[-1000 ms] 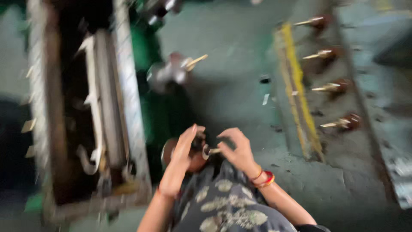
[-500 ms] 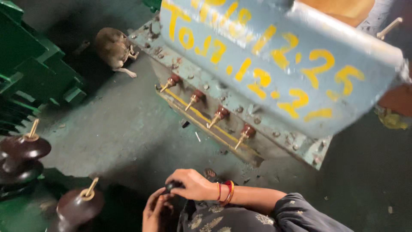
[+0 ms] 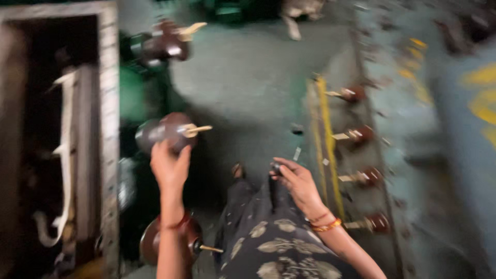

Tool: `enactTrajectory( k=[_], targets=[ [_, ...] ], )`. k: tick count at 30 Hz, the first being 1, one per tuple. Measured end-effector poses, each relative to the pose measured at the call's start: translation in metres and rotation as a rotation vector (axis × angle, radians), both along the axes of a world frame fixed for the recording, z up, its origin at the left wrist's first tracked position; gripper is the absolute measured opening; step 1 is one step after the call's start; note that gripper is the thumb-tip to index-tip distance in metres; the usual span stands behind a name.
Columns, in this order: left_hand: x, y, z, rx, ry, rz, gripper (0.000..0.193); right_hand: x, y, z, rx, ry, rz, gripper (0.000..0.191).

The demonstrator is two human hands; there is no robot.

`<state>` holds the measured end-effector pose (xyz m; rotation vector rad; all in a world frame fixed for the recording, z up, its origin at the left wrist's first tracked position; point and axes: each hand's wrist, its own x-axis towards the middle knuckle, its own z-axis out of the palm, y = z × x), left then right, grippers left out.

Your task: The person picks small metal rings and dark spherical components from a yellow bin and places them onto the protruding metal rods of a green machine. They repeatedly retrieve parts and attach them to the machine's fixtures.

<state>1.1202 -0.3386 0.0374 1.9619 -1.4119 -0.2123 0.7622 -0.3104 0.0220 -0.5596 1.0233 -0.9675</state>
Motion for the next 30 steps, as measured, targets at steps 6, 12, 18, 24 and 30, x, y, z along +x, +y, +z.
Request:
enactTrajectory(
  k=[6, 12, 18, 24, 30],
  targets=[
    [0.018, -0.068, -0.004, -0.010, -0.255, -0.316, 0.052, 0.073, -0.077, -0.017, -0.180, 0.103, 0.192, 0.036],
    [0.024, -0.096, -0.047, 0.292, -0.355, -0.581, 0.011, 0.151, -0.143, -0.024, -0.537, 0.381, 0.313, 0.035],
    [0.027, -0.080, -0.059, 0.099, -0.415, -0.566, 0.008, 0.170, -0.142, -0.022, -0.715, 0.594, 0.299, 0.037],
    [0.030, -0.078, -0.067, 0.038, -0.394, -0.561, 0.008, 0.173, -0.143, -0.019, -0.808, 0.647, 0.348, 0.038],
    [0.036, -0.085, -0.065, 0.000, -0.366, -0.667, 0.021, 0.194, -0.148, -0.022, -0.827, 0.730, 0.317, 0.036]
  ],
)
